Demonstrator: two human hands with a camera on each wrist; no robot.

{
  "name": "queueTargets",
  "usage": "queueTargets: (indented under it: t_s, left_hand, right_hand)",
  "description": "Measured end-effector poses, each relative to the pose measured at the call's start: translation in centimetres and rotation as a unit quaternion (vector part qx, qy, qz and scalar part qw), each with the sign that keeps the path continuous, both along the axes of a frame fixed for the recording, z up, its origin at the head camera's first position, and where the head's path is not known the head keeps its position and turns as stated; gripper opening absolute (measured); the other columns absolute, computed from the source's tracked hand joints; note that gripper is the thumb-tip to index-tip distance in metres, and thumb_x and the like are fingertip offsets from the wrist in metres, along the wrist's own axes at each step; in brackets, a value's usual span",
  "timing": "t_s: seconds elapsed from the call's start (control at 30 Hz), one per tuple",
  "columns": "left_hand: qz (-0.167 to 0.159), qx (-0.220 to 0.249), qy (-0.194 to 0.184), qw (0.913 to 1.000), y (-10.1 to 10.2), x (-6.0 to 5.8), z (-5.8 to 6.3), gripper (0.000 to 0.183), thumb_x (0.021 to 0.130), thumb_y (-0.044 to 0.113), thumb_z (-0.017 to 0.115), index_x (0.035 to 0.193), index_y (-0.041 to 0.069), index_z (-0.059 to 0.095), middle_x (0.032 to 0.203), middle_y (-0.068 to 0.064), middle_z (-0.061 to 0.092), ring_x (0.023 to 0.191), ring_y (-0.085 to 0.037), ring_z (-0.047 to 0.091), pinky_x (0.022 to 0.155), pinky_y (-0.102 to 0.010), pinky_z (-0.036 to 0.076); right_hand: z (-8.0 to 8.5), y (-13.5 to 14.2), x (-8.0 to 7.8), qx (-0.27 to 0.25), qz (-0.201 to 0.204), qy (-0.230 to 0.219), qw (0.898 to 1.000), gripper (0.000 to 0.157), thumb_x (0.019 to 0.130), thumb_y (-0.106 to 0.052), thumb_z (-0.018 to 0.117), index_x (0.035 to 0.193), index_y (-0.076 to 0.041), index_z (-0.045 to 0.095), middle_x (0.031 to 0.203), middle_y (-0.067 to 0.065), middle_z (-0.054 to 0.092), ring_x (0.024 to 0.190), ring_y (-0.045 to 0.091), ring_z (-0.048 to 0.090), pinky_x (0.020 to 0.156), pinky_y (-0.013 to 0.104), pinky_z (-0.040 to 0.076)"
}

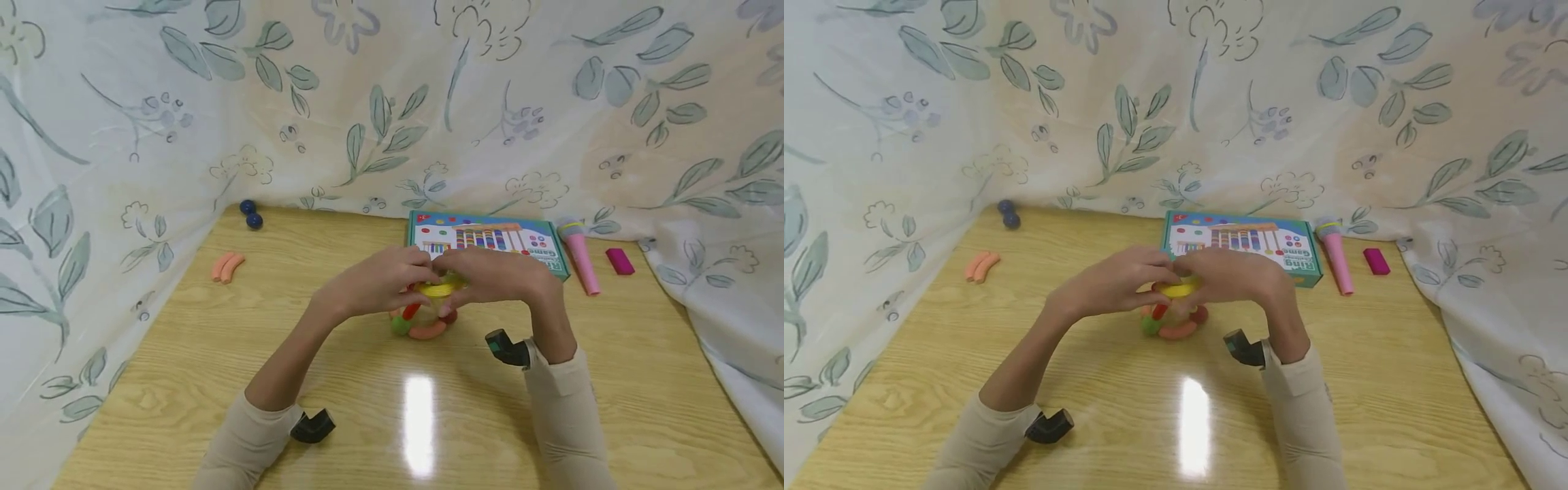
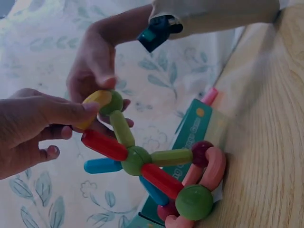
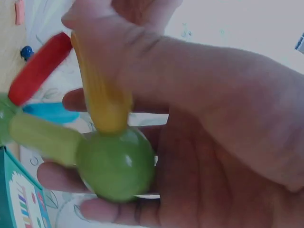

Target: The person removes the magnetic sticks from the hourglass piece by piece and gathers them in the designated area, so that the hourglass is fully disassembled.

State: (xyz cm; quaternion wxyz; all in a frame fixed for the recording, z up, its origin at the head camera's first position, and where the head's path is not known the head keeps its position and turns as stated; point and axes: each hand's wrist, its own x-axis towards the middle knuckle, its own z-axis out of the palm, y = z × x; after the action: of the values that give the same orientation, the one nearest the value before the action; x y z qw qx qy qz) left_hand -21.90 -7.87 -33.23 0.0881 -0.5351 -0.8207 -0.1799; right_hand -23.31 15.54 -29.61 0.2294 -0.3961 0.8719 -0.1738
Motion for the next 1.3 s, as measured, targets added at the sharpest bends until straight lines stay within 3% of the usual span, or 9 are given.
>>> queueTargets:
  t_s: [0.17,0.33,0.47,0.57,0.83,0.93,1.0,1.13,1.3]
  left_hand:
    - [0.011,0.023,-0.002,0.9997,-0.2,-0.1,0.0,0.021,0.092,0.020,0.081,0.109,0.008,0.079,0.097,-0.003,0.069,0.087,-0.017,0.061,0.084,-0.029,0.053]
    - [0.011,0.041,0.019,0.9989,-0.4,-0.2,0.2,0.017,0.089,0.013,0.083,0.105,0.010,0.080,0.096,-0.003,0.067,0.086,-0.017,0.060,0.083,-0.031,0.053]
    - [0.012,0.040,0.047,0.9980,-0.7,-0.4,0.2,0.013,0.088,0.016,0.084,0.100,0.015,0.078,0.093,-0.002,0.063,0.085,-0.017,0.058,0.082,-0.033,0.052]
    - [0.017,0.039,0.046,0.9980,-0.9,-0.6,0.2,0.010,0.090,0.014,0.082,0.099,0.018,0.078,0.092,-0.001,0.063,0.085,-0.016,0.058,0.083,-0.034,0.051]
    - [0.009,0.060,0.004,0.9982,-1.4,-1.2,0.0,0.016,0.092,0.006,0.078,0.104,0.016,0.082,0.100,-0.003,0.070,0.092,-0.018,0.064,0.089,-0.034,0.053]
    - [-0.004,0.069,-0.031,0.9971,-1.8,-1.2,0.0,0.018,0.091,0.005,0.078,0.107,0.013,0.082,0.104,-0.005,0.071,0.095,-0.018,0.064,0.092,-0.032,0.054]
    - [-0.003,0.072,-0.059,0.9957,-2.0,-1.1,0.2,0.019,0.090,0.005,0.079,0.109,0.011,0.082,0.105,-0.006,0.070,0.097,-0.018,0.064,0.092,-0.031,0.054]
    - [0.043,0.062,-0.102,0.9920,-2.8,-0.6,0.7,0.022,0.092,0.009,0.077,0.114,0.007,0.079,0.107,-0.005,0.070,0.094,-0.016,0.062,0.085,-0.027,0.055]
    - [0.135,0.043,-0.134,0.9808,-4.2,-0.2,1.5,0.023,0.099,0.018,0.072,0.119,0.007,0.077,0.103,-0.003,0.071,0.086,-0.015,0.061,0.078,-0.030,0.053]
  right_hand:
    - [0.3,1.2,0.1,-0.003,0.010,0.044,0.999,0.040,0.088,-0.013,0.084,0.125,-0.012,0.071,0.122,-0.003,0.074,0.112,0.017,0.068,0.100,0.041,0.056]
    - [0.5,1.1,-0.2,-0.005,0.046,0.066,0.997,0.027,0.091,-0.006,0.079,0.117,-0.016,0.076,0.108,-0.008,0.076,0.101,0.011,0.069,0.094,0.036,0.058]
    - [0.6,1.0,-0.3,-0.003,0.054,0.061,0.997,0.026,0.093,-0.007,0.077,0.117,-0.017,0.075,0.106,-0.009,0.074,0.098,0.009,0.065,0.090,0.034,0.057]
    - [0.6,0.8,-0.3,-0.004,0.052,0.053,0.997,0.023,0.094,-0.007,0.076,0.115,-0.016,0.075,0.104,-0.008,0.072,0.095,0.010,0.063,0.087,0.032,0.056]
    - [0.4,0.6,-0.3,-0.005,0.047,0.039,0.998,0.026,0.095,-0.006,0.074,0.121,-0.013,0.075,0.113,-0.003,0.075,0.100,0.013,0.067,0.092,0.037,0.058]
    - [0.3,0.6,-0.2,-0.005,0.033,0.038,0.999,0.030,0.094,-0.005,0.075,0.123,-0.011,0.075,0.117,-0.001,0.077,0.104,0.016,0.069,0.094,0.039,0.058]
    - [0.2,0.5,-0.2,0.000,0.023,0.041,0.999,0.024,0.094,-0.005,0.075,0.117,-0.012,0.076,0.110,-0.003,0.077,0.098,0.014,0.068,0.089,0.037,0.058]
    - [0.3,0.4,-0.1,0.009,0.014,0.045,0.999,0.012,0.095,-0.007,0.075,0.106,-0.012,0.077,0.095,-0.004,0.072,0.084,0.012,0.059,0.080,0.032,0.052]
    - [0.4,0.4,0.3,0.009,0.007,0.041,0.999,0.026,0.095,-0.006,0.074,0.121,-0.008,0.076,0.116,0.001,0.077,0.097,0.015,0.066,0.088,0.037,0.057]
